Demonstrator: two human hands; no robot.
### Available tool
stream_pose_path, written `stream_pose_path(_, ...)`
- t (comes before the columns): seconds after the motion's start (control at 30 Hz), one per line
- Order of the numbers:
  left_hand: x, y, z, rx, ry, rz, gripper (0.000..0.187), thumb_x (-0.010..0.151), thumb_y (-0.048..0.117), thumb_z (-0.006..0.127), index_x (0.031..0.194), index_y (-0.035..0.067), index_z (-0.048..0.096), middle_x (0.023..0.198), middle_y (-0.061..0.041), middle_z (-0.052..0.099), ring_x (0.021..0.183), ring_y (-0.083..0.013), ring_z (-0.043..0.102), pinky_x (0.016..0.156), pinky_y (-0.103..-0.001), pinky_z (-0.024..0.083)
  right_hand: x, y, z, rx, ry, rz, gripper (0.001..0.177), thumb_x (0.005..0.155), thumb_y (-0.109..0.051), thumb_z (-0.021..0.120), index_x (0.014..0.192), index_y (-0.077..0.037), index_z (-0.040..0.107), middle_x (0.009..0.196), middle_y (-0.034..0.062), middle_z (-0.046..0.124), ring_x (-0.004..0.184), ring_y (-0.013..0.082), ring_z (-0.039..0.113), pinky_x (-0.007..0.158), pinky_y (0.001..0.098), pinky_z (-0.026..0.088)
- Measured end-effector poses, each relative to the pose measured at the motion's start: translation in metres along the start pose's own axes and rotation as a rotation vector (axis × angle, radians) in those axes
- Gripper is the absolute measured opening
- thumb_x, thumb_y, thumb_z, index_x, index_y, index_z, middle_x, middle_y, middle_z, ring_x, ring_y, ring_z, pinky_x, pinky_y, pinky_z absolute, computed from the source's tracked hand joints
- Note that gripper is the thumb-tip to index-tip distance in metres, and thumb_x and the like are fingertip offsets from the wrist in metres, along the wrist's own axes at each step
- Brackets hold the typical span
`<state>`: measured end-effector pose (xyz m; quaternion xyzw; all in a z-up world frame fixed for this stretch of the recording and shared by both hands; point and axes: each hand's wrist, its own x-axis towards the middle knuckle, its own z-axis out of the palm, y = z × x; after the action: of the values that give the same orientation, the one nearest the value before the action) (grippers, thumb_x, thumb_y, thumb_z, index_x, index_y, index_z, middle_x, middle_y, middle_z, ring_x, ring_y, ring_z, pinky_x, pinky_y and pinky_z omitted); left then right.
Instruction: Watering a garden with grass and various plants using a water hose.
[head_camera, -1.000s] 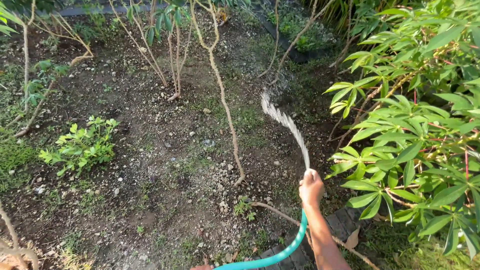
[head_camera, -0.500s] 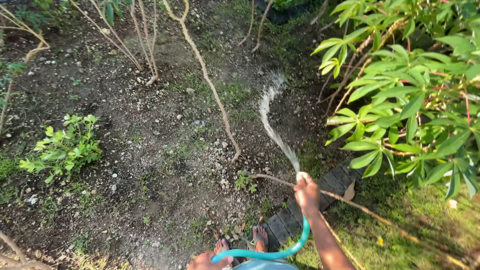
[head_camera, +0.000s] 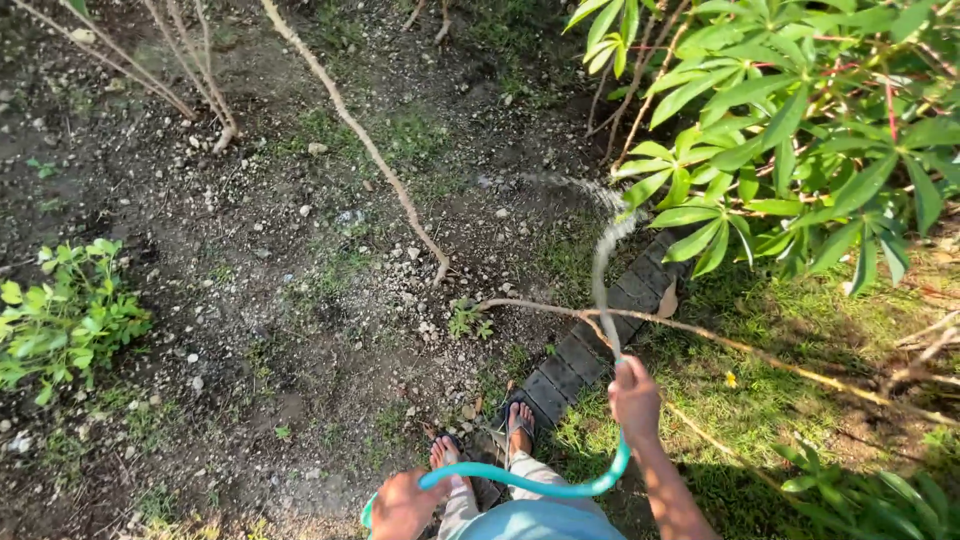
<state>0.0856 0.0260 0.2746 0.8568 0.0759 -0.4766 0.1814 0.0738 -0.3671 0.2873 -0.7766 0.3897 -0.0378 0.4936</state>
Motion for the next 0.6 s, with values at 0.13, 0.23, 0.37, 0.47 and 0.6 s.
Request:
stream_pose_path(0.13,-0.003,0.009,-0.009,0.005,0.029,-0.079,0.056,0.072,0.085,0.074,0.081,0.030,0.075,0.077,0.007,0.070,0.083,-0.0086,0.070,0.087,-0.028,0.054,-0.012,-0.022,-0.003,0.134,0.068,0.178,0.040,0.107,-0.025,0.051,0.145,-0.016,0.058,0.077,0.0082,0.063,0.047,0.0133,0.044,0.034,0.0278,0.034)
stream_pose_path(0.23,-0.001,0.008,-0.009,-0.008,-0.112,-0.153,0.048,0.083,0.078,0.070,0.094,0.032,0.075,0.071,0.011,0.060,0.073,-0.0010,0.063,0.075,-0.022,0.052,-0.004,-0.027,0.000,0.256,0.254,0.059,0.017,0.108,-0.011,0.050,0.118,-0.006,0.063,0.077,0.0068,0.056,0.048,0.0123,0.045,0.034,0.0274,0.038)
stream_pose_path(0.37,0.073,-0.039,0.053,0.044,0.068,0.140,0.053,0.082,0.078,0.074,0.079,0.024,0.070,0.067,0.009,0.064,0.061,-0.0065,0.065,0.066,-0.023,0.058,0.018,-0.028,0.013,0.359,-0.043,-0.112,0.030,0.103,-0.014,0.052,0.132,-0.011,0.062,0.071,0.0052,0.059,0.040,0.0085,0.039,0.029,0.0250,0.026)
stream_pose_path(0.47,0.077,-0.028,0.062,-0.036,0.045,0.071,0.052,0.082,0.075,0.077,0.072,0.024,0.071,0.065,0.008,0.064,0.059,-0.0070,0.065,0.064,-0.023,0.058,0.037,-0.065,0.013,0.379,0.016,-0.044,0.032,0.102,-0.017,0.055,0.133,-0.012,0.061,0.068,0.0027,0.059,0.039,0.0078,0.039,0.030,0.0257,0.027)
stream_pose_path(0.6,0.107,-0.036,0.106,-0.215,0.333,0.100,0.048,0.069,0.068,0.087,0.061,0.022,0.077,0.049,0.007,0.063,0.045,-0.0083,0.061,0.054,-0.023,0.055,0.076,-0.099,0.028,0.485,-0.188,-0.136,0.027,0.102,-0.010,0.050,0.124,-0.014,0.064,0.064,0.0032,0.057,0.040,0.0089,0.041,0.031,0.0246,0.023)
